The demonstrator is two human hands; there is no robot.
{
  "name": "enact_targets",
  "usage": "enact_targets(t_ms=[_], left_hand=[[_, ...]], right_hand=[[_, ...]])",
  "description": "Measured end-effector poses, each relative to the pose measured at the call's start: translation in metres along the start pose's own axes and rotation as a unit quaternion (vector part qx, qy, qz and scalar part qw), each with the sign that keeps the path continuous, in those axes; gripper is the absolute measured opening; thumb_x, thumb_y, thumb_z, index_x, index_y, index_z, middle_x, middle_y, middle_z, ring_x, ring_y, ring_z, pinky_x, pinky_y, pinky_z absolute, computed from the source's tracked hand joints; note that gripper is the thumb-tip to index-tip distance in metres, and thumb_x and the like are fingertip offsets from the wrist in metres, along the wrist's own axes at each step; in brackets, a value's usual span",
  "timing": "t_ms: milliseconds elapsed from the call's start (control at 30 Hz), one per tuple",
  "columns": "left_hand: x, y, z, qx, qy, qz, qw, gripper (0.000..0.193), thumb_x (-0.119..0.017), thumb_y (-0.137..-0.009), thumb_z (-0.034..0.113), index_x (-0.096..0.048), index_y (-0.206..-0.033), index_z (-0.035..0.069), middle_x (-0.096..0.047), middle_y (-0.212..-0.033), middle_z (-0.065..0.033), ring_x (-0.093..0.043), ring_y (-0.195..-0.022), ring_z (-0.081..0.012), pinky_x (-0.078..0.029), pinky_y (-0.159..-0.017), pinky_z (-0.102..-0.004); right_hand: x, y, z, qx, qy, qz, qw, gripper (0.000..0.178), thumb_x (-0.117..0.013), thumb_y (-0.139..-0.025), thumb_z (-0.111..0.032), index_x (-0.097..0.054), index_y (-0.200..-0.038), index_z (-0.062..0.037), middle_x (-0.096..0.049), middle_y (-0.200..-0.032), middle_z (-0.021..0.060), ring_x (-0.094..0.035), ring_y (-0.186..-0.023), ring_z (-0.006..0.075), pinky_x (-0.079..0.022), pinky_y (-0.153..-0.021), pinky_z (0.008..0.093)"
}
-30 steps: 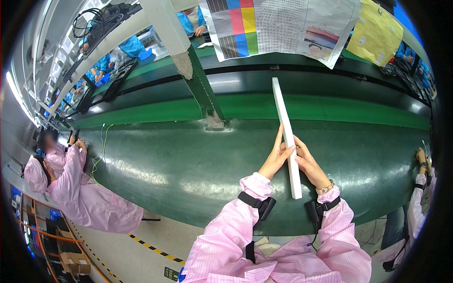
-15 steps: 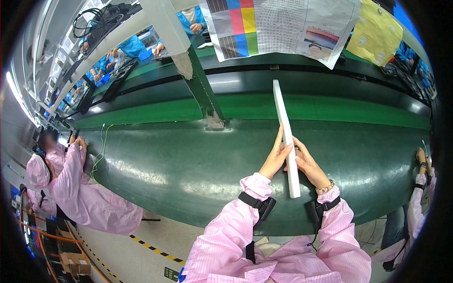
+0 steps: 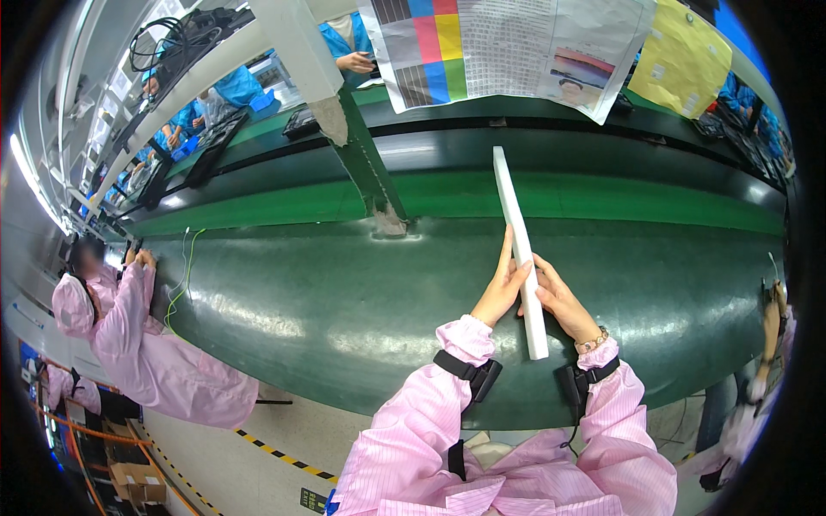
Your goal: The person holds a white rectangular object, turning it over to inspect different sides before placing it down on the green surface.
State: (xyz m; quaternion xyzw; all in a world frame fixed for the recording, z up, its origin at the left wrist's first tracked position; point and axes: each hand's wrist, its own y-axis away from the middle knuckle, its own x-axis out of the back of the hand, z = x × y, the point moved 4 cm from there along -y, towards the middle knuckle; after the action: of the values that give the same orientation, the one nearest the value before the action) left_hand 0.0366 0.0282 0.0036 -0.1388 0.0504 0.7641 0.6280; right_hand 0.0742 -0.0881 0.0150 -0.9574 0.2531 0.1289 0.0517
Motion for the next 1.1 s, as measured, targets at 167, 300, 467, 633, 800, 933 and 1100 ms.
enact_targets(t_ms=[167,300,467,633,800,933,1100], left_hand=[[0.0021,-0.0007,-0.0029,0.000,-0.004,0.009,1.000,0.067,-0.045,-0.095,0.020,-0.001,-0.147,0.023,-0.050,-0.099,-0.0076,-0.046,-0.085,-0.0114,-0.040,-0.080,-0.0251],[0.0024,-0.0013,-0.0038,-0.007,-0.009,0.014,1.000,0.066,-0.045,-0.095,0.021,-0.003,-0.147,0.023,-0.050,-0.093,-0.0057,-0.044,-0.080,-0.0102,-0.040,-0.077,-0.0240],[0.0045,-0.0011,-0.0051,0.006,-0.011,0.023,1.000,0.065,-0.046,-0.095,0.023,-0.007,-0.147,0.023,-0.047,-0.082,-0.0011,-0.043,-0.074,-0.0081,-0.040,-0.072,-0.0229],[0.0027,-0.0008,-0.0042,0.021,0.006,0.020,1.000,0.065,-0.047,-0.095,0.023,-0.007,-0.147,0.024,-0.047,-0.081,-0.0006,-0.044,-0.074,-0.0076,-0.040,-0.071,-0.0228],[0.0047,-0.0002,-0.0048,0.026,-0.003,0.025,0.999,0.067,-0.046,-0.095,0.022,-0.003,-0.146,0.024,-0.052,-0.085,-0.0009,-0.047,-0.074,-0.0065,-0.042,-0.069,-0.0209],[0.0056,-0.0013,-0.0054,0.012,-0.031,0.021,0.999,0.061,-0.043,-0.096,0.024,-0.009,-0.147,0.021,-0.047,-0.116,-0.0084,-0.047,-0.101,-0.0148,-0.038,-0.089,-0.0258],[0.0016,-0.0018,-0.0009,-0.010,-0.014,-0.006,1.000,0.057,-0.041,-0.096,0.023,-0.014,-0.146,0.018,-0.018,-0.148,-0.0058,-0.029,-0.130,-0.0201,-0.025,-0.104,-0.0273]], right_hand=[[0.0005,0.0004,0.0007,-0.007,0.010,0.004,1.000,0.071,-0.054,-0.089,-0.035,-0.016,-0.142,-0.0053,-0.047,-0.118,0.0124,-0.061,-0.084,0.0204,-0.049,-0.077,0.0301],[0.0018,0.0013,0.0018,-0.007,0.013,0.003,1.000,0.071,-0.054,-0.089,-0.035,-0.017,-0.142,-0.0050,-0.048,-0.115,0.0115,-0.061,-0.084,0.0198,-0.049,-0.077,0.0300],[-0.0009,0.0014,-0.0005,-0.009,0.017,0.009,1.000,0.070,-0.054,-0.089,-0.035,-0.018,-0.141,-0.0046,-0.050,-0.114,0.0114,-0.059,-0.088,0.0185,-0.049,-0.077,0.0294],[0.0019,0.0020,-0.0001,-0.003,0.028,0.007,1.000,0.069,-0.053,-0.089,-0.034,-0.019,-0.141,-0.0044,-0.050,-0.115,0.0114,-0.058,-0.092,0.0173,-0.048,-0.080,0.0292],[-0.0001,0.0018,-0.0017,-0.016,0.018,0.008,1.000,0.067,-0.053,-0.090,-0.033,-0.020,-0.141,-0.0042,-0.051,-0.115,0.0108,-0.057,-0.094,0.0173,-0.047,-0.082,0.0292],[-0.0023,0.0021,-0.0027,-0.027,0.006,0.005,1.000,0.066,-0.052,-0.091,-0.031,-0.020,-0.141,-0.0042,-0.050,-0.116,0.0098,-0.055,-0.098,0.0171,-0.045,-0.085,0.0295],[0.0049,0.0012,0.0056,-0.017,0.028,0.018,0.999,0.066,-0.053,-0.090,-0.032,-0.021,-0.141,-0.0047,-0.050,-0.117,0.0082,-0.051,-0.101,0.0141,-0.043,-0.084,0.0273]])
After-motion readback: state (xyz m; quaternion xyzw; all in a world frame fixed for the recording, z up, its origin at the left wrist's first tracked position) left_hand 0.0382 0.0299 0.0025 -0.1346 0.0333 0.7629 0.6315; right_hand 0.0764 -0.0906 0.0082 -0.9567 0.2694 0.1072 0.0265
